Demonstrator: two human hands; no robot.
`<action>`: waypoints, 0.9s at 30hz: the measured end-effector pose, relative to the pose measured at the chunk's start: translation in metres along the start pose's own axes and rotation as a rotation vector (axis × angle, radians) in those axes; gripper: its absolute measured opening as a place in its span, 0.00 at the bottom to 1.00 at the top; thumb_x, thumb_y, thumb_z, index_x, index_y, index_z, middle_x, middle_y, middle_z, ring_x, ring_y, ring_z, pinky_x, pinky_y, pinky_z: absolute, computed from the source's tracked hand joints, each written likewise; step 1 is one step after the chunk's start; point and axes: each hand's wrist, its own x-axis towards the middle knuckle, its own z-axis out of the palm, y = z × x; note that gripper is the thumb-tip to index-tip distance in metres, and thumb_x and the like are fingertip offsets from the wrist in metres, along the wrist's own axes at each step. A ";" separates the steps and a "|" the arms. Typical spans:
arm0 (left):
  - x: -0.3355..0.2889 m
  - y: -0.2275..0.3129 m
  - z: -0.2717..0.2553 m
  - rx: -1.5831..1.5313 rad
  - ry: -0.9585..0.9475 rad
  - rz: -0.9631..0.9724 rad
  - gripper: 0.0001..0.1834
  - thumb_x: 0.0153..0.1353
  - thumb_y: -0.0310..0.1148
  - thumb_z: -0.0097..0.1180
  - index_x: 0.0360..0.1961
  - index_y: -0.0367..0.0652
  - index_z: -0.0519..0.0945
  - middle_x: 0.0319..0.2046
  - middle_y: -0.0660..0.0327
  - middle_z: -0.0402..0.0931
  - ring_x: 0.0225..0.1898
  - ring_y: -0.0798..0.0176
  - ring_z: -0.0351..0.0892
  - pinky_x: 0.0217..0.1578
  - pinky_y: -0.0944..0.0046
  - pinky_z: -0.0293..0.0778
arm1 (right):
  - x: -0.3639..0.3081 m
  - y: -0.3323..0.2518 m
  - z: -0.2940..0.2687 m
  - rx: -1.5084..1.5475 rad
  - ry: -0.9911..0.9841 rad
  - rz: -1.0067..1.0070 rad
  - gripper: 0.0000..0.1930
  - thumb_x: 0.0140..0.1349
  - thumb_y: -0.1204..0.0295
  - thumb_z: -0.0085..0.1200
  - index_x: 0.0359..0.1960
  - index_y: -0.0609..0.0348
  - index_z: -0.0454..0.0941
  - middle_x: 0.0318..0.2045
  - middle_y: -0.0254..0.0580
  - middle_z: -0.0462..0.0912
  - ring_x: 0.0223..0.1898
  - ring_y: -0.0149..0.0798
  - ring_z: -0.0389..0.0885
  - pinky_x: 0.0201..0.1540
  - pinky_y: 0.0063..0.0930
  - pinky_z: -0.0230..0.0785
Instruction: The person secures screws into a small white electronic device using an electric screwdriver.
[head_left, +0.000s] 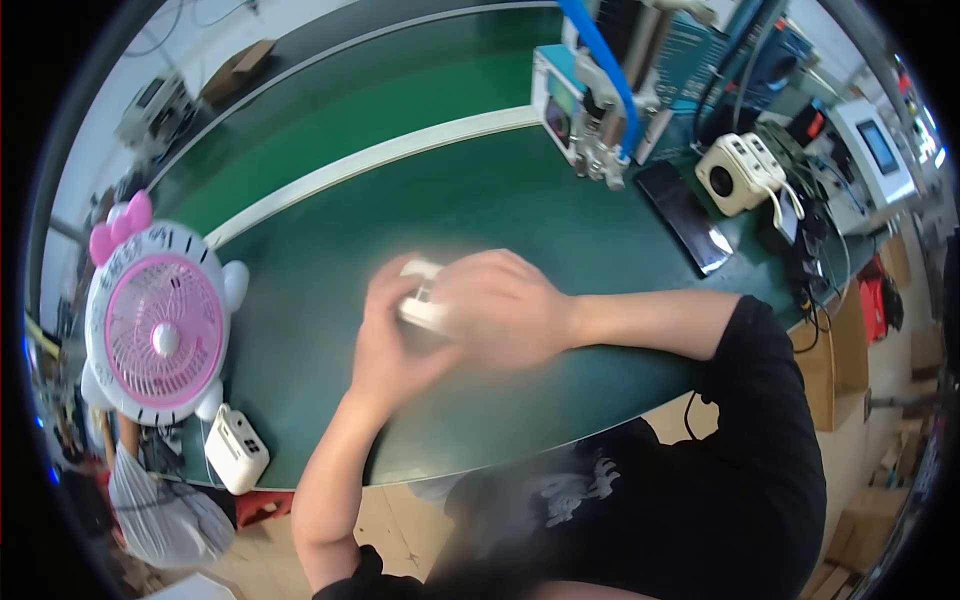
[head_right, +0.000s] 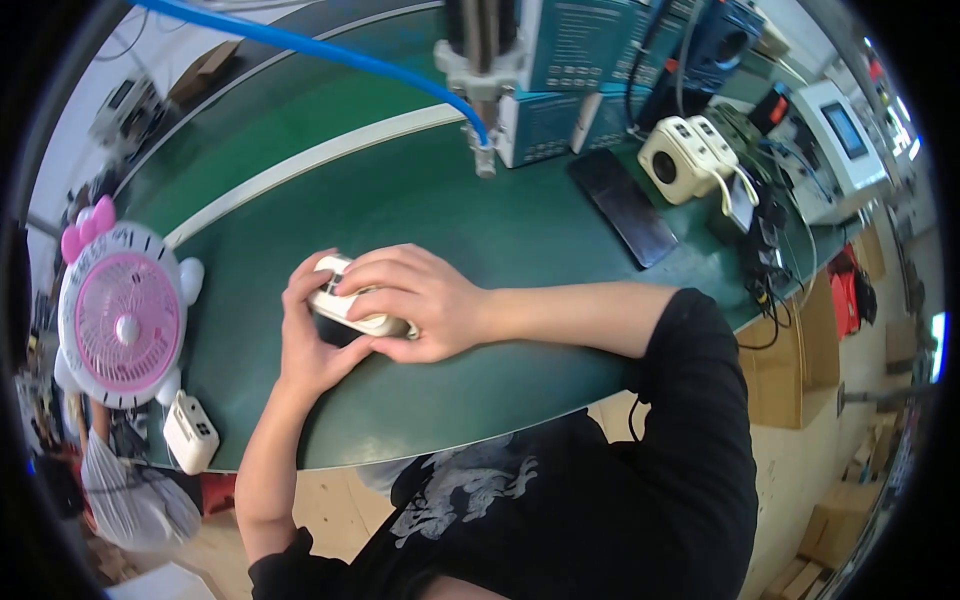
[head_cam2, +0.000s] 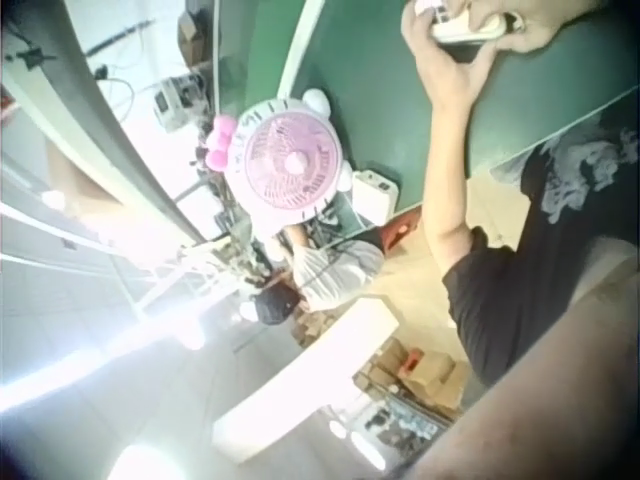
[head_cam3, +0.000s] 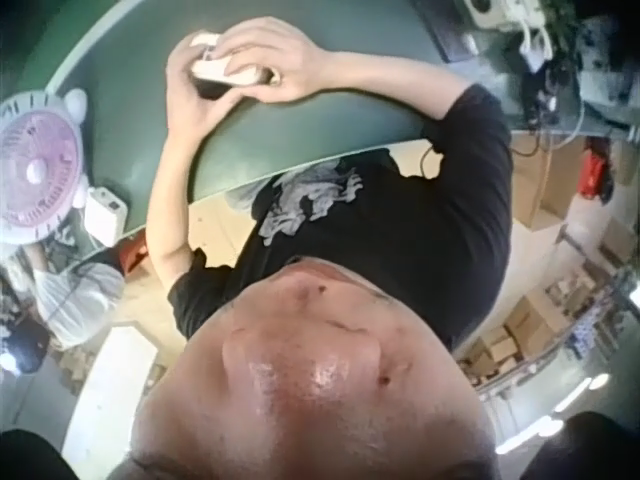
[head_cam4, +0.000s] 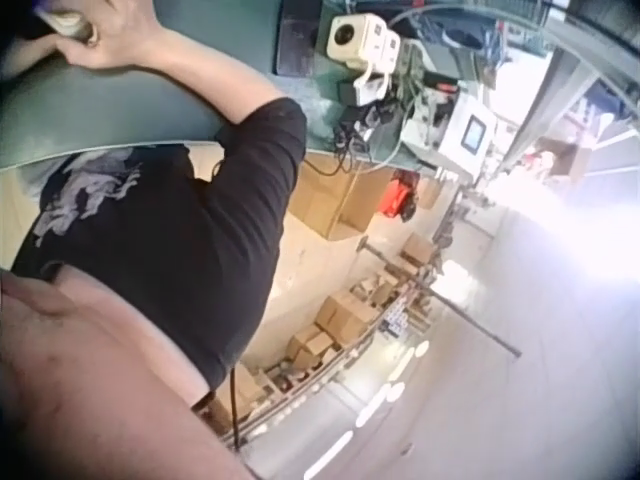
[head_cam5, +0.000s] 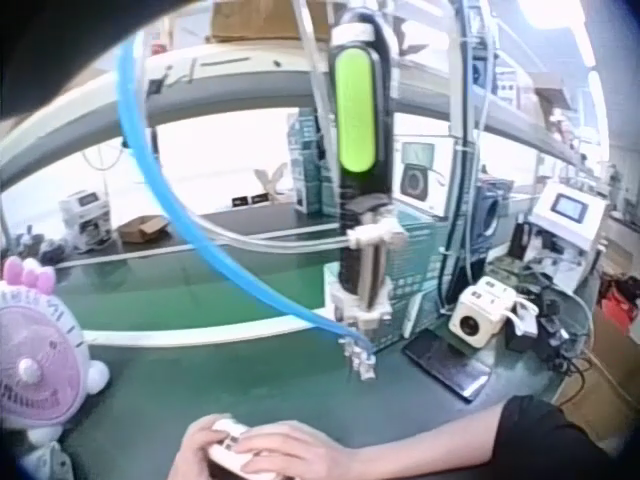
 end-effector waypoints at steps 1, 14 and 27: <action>0.000 0.001 0.001 -0.006 -0.002 -0.012 0.47 0.40 0.44 0.78 0.56 0.43 0.61 0.60 0.40 0.62 0.59 0.45 0.68 0.57 0.51 0.67 | 0.000 0.000 -0.001 0.012 0.018 0.003 0.20 0.43 0.72 0.65 0.42 0.53 0.76 0.51 0.39 0.76 0.54 0.46 0.74 0.52 0.41 0.67; -0.001 -0.002 0.002 -0.003 0.011 0.007 0.47 0.40 0.41 0.78 0.57 0.45 0.59 0.61 0.40 0.61 0.59 0.47 0.68 0.57 0.52 0.66 | 0.000 -0.001 0.000 0.106 -0.036 0.072 0.19 0.45 0.71 0.65 0.41 0.53 0.77 0.51 0.38 0.75 0.55 0.45 0.72 0.54 0.41 0.65; -0.002 0.002 0.003 -0.016 0.006 -0.033 0.47 0.40 0.41 0.78 0.56 0.44 0.60 0.61 0.41 0.62 0.59 0.47 0.68 0.57 0.52 0.66 | -0.001 -0.001 -0.002 0.096 -0.019 0.047 0.20 0.44 0.71 0.66 0.42 0.54 0.76 0.51 0.39 0.75 0.55 0.46 0.73 0.53 0.40 0.66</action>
